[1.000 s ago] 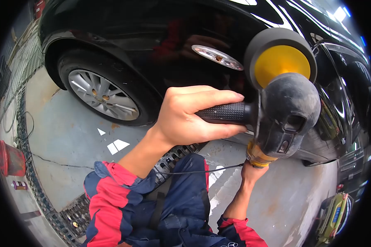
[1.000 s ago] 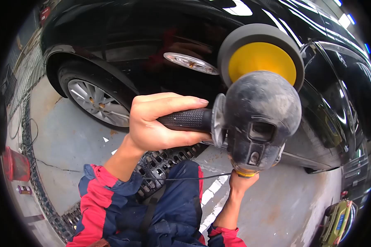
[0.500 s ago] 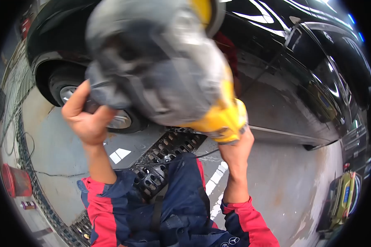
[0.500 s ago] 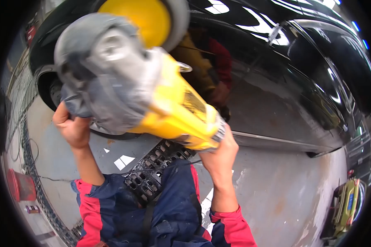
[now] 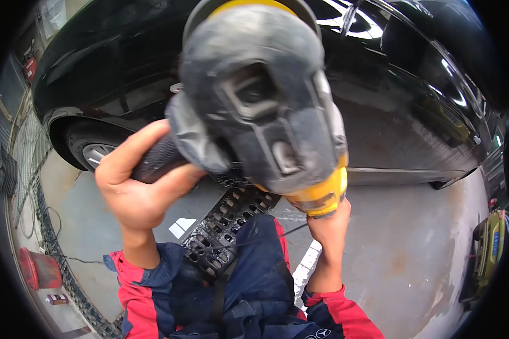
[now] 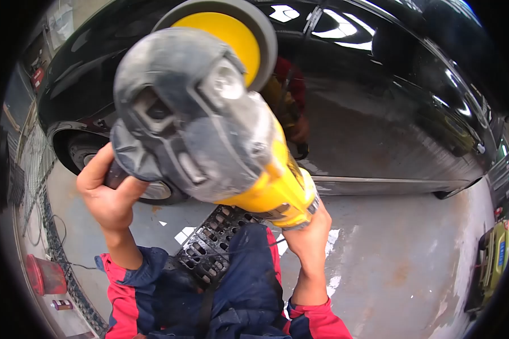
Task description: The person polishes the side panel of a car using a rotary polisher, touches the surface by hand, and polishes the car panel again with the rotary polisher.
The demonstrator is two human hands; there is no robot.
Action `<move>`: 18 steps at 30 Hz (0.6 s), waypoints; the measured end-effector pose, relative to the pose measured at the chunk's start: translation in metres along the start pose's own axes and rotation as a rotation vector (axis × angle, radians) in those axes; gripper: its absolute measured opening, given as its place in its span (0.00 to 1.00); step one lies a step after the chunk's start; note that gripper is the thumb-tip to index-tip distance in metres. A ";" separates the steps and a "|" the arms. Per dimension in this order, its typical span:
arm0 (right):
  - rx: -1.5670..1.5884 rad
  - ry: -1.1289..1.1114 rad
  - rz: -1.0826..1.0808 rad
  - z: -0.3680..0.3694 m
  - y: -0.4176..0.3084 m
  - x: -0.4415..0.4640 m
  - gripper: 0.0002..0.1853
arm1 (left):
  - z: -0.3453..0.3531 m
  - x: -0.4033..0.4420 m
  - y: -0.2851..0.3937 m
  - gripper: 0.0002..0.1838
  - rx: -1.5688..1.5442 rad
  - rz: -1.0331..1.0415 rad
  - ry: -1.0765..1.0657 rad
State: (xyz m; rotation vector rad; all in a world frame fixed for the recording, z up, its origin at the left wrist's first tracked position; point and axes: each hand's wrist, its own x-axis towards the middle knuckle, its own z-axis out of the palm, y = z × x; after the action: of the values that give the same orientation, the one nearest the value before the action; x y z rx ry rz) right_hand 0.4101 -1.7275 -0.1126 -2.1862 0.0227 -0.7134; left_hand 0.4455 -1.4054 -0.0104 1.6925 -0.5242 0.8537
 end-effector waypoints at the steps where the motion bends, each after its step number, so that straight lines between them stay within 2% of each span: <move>1: 0.014 0.012 0.029 -0.005 0.009 -0.007 0.17 | 0.009 0.002 0.008 0.30 0.029 0.008 -0.032; 5: 0.057 0.042 0.122 -0.012 0.036 -0.026 0.12 | 0.040 -0.005 0.023 0.28 0.020 -0.114 -0.076; 9: 0.087 0.018 0.134 -0.010 0.043 -0.028 0.12 | 0.047 -0.005 0.025 0.28 0.086 -0.007 -0.130; 11: 0.117 0.006 0.143 -0.011 0.035 -0.020 0.14 | 0.037 -0.004 0.023 0.29 0.091 -0.036 -0.104; 12: 0.086 -0.029 0.083 -0.012 0.028 -0.013 0.17 | 0.029 -0.008 0.018 0.30 0.075 -0.063 -0.051; 13: 0.056 -0.063 0.024 -0.012 0.020 -0.006 0.20 | 0.023 -0.011 0.023 0.29 -0.007 -0.178 -0.005; 15: 0.110 -0.126 -0.017 -0.009 0.005 0.006 0.27 | -0.008 -0.015 0.002 0.26 0.096 -0.141 0.083; 18: 0.145 -0.135 -0.060 -0.001 -0.012 0.019 0.30 | -0.031 -0.012 0.005 0.22 0.137 -0.172 0.130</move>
State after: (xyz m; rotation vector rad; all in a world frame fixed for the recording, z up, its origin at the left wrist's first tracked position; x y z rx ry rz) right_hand 0.4227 -1.7243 -0.0943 -2.0976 -0.1601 -0.5806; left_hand 0.4264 -1.3783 -0.0125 1.7636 -0.2323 0.8824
